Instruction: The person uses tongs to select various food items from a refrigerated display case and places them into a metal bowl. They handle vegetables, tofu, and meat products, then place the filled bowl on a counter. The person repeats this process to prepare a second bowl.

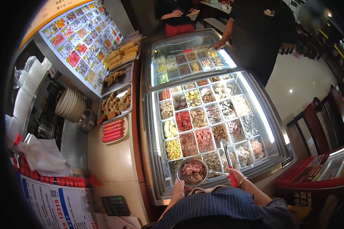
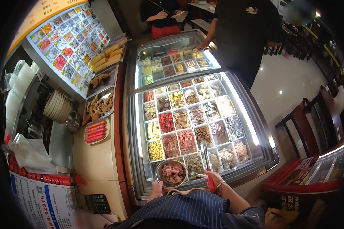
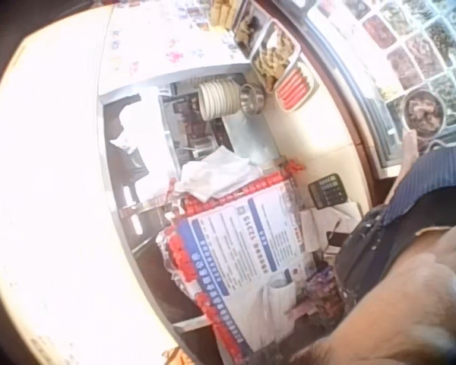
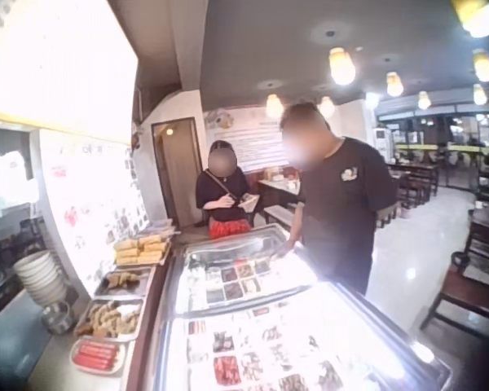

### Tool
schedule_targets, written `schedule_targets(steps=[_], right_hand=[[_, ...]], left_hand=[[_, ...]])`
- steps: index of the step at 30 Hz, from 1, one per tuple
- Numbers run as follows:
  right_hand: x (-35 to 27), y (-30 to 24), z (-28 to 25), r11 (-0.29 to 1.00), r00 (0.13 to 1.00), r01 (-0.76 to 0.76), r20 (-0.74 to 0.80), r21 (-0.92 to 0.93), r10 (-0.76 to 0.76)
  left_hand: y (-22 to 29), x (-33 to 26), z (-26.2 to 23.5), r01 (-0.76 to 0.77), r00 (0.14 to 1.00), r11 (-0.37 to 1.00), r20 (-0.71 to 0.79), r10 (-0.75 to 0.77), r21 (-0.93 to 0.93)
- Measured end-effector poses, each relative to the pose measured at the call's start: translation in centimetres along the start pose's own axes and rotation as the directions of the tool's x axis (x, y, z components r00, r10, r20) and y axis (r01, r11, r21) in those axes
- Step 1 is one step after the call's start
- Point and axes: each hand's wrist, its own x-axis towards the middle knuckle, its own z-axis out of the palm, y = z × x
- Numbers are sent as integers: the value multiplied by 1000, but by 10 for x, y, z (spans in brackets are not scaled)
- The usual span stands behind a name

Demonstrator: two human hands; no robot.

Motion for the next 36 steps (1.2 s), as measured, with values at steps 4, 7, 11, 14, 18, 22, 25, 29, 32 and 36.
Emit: schedule_targets(steps=[4,7,11,14,18,22,25,29,32,36], right_hand=[[1,4,-12,991,988,137,78,-3,-136],[-13,11,-13,952,945,289,189,-103,-267],[-16,22,-29,932,950,282,201,-229,-238],[-16,7,-55,953,944,273,228,-133,-238],[-33,-36,-104,956,942,253,260,-145,-210],[-41,-76,-161,925,942,272,269,-264,-200],[-39,-93,-204,901,946,284,249,-327,-208],[-37,-114,-226,867,934,346,215,-358,-284],[-51,-128,-230,838,913,407,203,-363,-355],[-51,-155,-258,819,901,423,278,-387,-334]], left_hand=[[-18,8,-1,-57,998,997,8,57,-50],[-10,-2,4,-13,1000,1000,17,12,16],[5,-2,23,-69,998,997,1,70,33],[4,-1,38,-126,990,991,-70,122,-47],[-7,-17,81,-245,963,962,-147,227,-122],[-33,-32,148,-319,944,889,-197,266,-329],[-56,-37,182,-224,975,902,-82,208,-370],[-57,-42,232,-144,990,903,-67,127,-405],[-66,-24,262,-193,980,881,-35,198,-431],[-62,-13,307,-214,977,883,-88,196,-418]])
